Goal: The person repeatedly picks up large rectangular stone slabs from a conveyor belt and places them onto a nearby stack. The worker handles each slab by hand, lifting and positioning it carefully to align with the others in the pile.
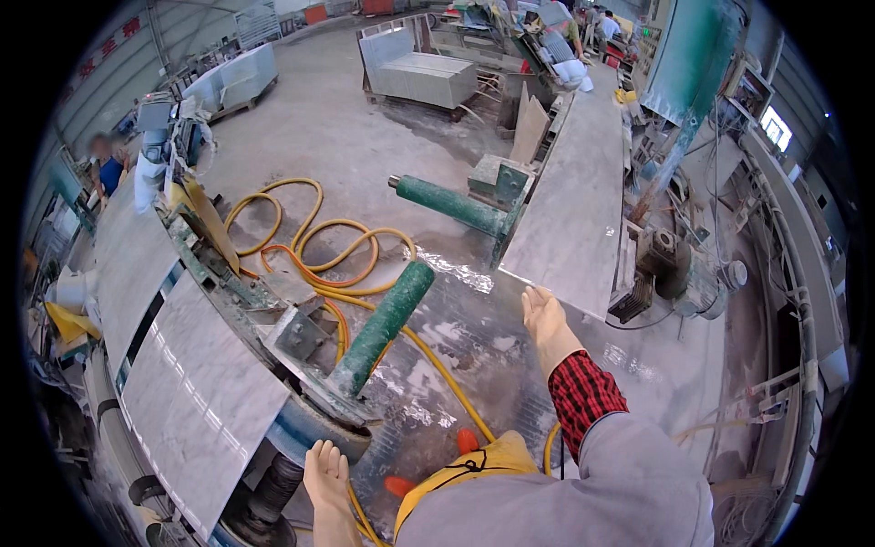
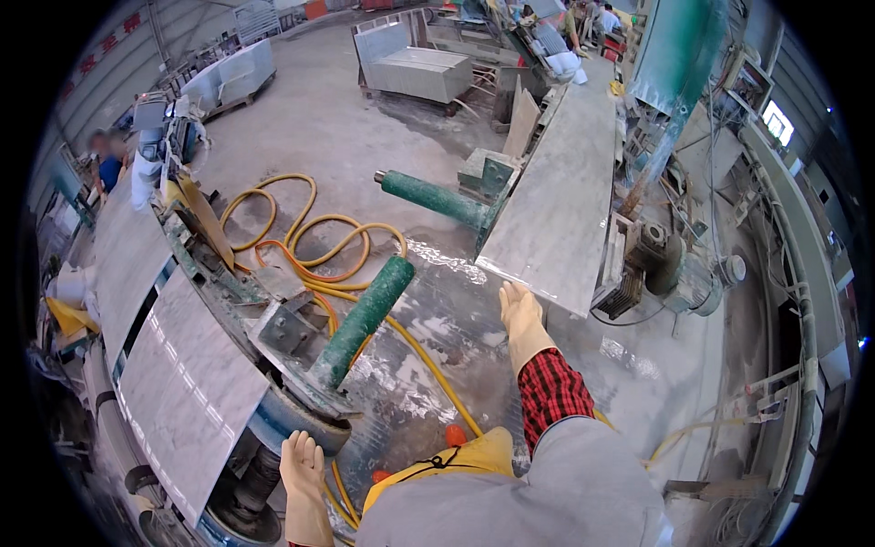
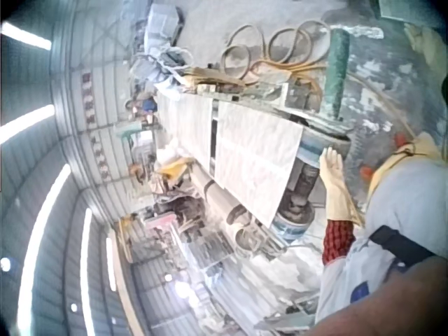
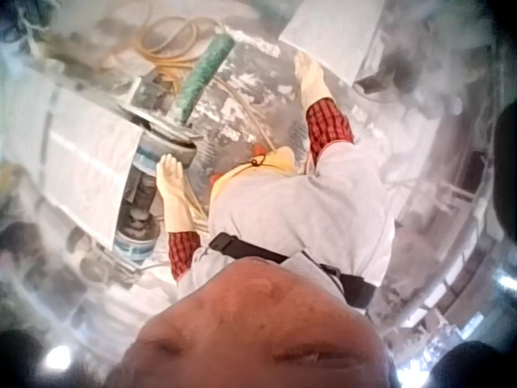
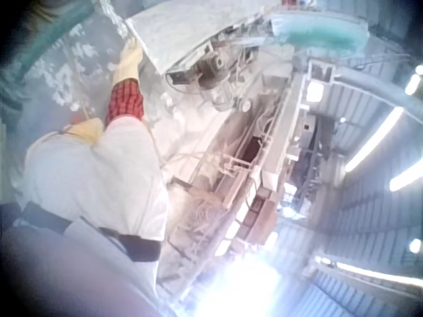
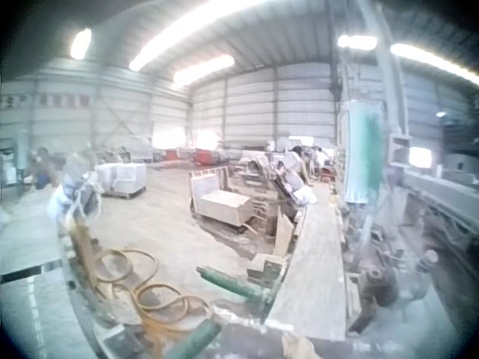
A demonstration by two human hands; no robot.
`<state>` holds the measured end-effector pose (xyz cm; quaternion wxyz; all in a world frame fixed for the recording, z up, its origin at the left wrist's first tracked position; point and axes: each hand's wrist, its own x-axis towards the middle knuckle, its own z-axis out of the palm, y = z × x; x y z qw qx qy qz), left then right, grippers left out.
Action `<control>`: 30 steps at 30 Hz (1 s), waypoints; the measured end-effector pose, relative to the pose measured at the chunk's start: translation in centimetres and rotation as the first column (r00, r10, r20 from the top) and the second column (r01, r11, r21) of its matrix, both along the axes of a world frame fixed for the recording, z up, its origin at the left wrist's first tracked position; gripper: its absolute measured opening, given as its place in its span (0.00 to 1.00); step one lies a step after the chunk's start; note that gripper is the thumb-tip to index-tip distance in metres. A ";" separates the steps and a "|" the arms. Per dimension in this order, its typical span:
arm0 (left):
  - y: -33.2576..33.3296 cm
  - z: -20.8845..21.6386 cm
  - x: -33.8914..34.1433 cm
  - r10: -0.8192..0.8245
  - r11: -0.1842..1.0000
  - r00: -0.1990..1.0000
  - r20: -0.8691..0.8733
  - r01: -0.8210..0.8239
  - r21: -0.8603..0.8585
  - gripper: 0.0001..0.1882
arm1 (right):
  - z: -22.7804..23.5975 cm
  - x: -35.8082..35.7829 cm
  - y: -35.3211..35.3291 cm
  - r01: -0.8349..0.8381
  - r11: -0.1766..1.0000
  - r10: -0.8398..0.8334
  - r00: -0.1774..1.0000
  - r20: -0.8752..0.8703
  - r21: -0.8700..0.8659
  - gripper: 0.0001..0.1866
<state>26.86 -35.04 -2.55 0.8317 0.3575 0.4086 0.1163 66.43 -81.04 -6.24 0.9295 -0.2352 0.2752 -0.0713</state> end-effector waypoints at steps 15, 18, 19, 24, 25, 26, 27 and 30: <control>1.7 3.1 -0.5 0.228 0.973 0.971 -0.075 -0.229 -0.009 0.26 | -10.2 6.5 -8.6 -0.225 0.969 0.230 0.972 0.040 -0.102 0.25; 3.2 2.6 -3.1 0.290 0.956 0.957 -0.020 -0.289 0.056 0.27 | -9.6 6.1 -5.8 -0.252 0.959 0.244 0.967 -0.072 -0.133 0.29; 3.4 2.9 -3.6 0.296 0.953 0.955 -0.006 -0.295 0.069 0.27 | -9.1 5.5 -5.4 -0.284 0.936 0.265 0.958 -0.113 -0.209 0.29; 5.8 2.9 -6.1 0.389 0.896 0.919 0.059 -0.393 0.210 0.23 | -9.2 3.5 -5.0 -0.286 0.915 0.230 0.949 -0.216 -0.285 0.31; 7.3 2.1 -7.7 0.434 0.856 0.897 0.084 -0.439 0.274 0.22 | -9.2 2.7 -2.8 -0.324 0.910 0.263 0.933 -0.245 -0.259 0.30; 9.0 2.1 -9.0 0.483 0.803 0.875 0.027 -0.455 0.385 0.20 | -9.5 1.0 -0.5 -0.357 0.905 0.291 0.915 -0.278 -0.229 0.29; 10.7 2.0 -10.5 0.536 0.745 0.844 -0.022 -0.460 0.483 0.19 | -9.3 0.0 1.2 -0.389 0.898 0.318 0.897 -0.306 -0.207 0.29; 16.0 -0.4 -11.5 0.444 0.453 0.896 -0.032 -0.193 0.871 0.31 | -12.2 0.7 1.3 0.557 -0.194 -0.146 0.798 -0.585 0.807 0.19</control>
